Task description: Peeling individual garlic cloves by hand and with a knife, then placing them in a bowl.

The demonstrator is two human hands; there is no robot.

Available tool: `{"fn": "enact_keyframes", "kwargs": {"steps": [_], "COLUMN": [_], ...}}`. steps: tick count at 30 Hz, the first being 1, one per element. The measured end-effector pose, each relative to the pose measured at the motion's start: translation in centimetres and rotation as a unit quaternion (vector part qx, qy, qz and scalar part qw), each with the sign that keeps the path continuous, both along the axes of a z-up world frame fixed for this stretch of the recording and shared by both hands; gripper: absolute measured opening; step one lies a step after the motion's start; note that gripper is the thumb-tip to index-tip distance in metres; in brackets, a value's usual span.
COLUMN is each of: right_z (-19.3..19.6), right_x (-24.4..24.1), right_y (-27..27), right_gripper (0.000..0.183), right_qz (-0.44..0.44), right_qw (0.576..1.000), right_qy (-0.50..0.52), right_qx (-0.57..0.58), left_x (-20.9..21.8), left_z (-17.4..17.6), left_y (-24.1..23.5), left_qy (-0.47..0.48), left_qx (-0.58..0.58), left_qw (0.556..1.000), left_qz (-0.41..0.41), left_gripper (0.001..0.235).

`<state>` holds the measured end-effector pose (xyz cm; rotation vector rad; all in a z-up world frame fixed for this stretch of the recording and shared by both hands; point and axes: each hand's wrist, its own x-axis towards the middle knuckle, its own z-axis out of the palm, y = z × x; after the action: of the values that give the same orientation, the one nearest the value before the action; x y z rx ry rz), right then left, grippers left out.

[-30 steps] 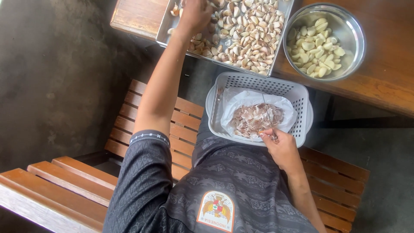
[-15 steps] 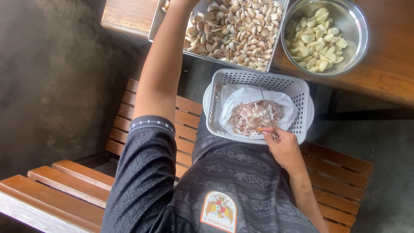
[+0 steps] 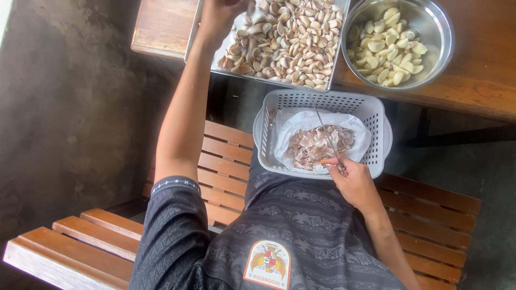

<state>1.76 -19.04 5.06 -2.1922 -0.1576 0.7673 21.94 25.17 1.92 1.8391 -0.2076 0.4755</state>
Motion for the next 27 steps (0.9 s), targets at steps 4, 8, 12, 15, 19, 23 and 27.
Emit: {"fn": "enact_keyframes", "kwargs": {"steps": [4, 8, 12, 15, 19, 23, 27], "right_z": [0.4, 0.4, 0.7, 0.9, 0.8, -0.5, -2.9], "right_x": [0.1, 0.1, 0.1, 0.0, 0.0, -0.4, -0.4], "right_y": [0.2, 0.1, 0.1, 0.2, -0.2, -0.7, -1.2], "right_gripper": [0.031, 0.037, 0.038, 0.038, 0.044, 0.052, 0.040], "right_qz": [0.014, 0.019, 0.014, 0.001, -0.001, -0.028, -0.060], "right_qw": [1.000, 0.999, 1.000, 1.000, 0.997, 0.986, 0.955], "right_qy": [-0.006, -0.015, -0.002, 0.012, -0.013, -0.009, -0.086], "right_qx": [0.009, 0.021, 0.021, 0.029, 0.074, 0.165, 0.277], "left_x": [-4.6, -6.7, -7.4, -8.1, -10.0, -12.7, -14.3], "left_z": [4.9, 5.3, 4.1, 3.5, 3.6, 2.7, -0.8], "left_y": [-4.0, -6.2, -8.7, -10.5, -12.7, -15.2, -17.9], "left_qy": [0.015, 0.055, 0.130, 0.150, 0.180, 0.200, 0.178], "left_qx": [-0.063, -0.129, -0.304, -0.460, -0.570, -0.549, -0.460], "left_qw": [0.996, 0.987, 0.939, 0.867, 0.785, 0.787, 0.858], "left_qz": [-0.059, -0.074, -0.098, -0.120, -0.162, -0.199, -0.145], "left_gripper": [0.016, 0.012, 0.014, 0.016, 0.034, 0.041, 0.034]}}
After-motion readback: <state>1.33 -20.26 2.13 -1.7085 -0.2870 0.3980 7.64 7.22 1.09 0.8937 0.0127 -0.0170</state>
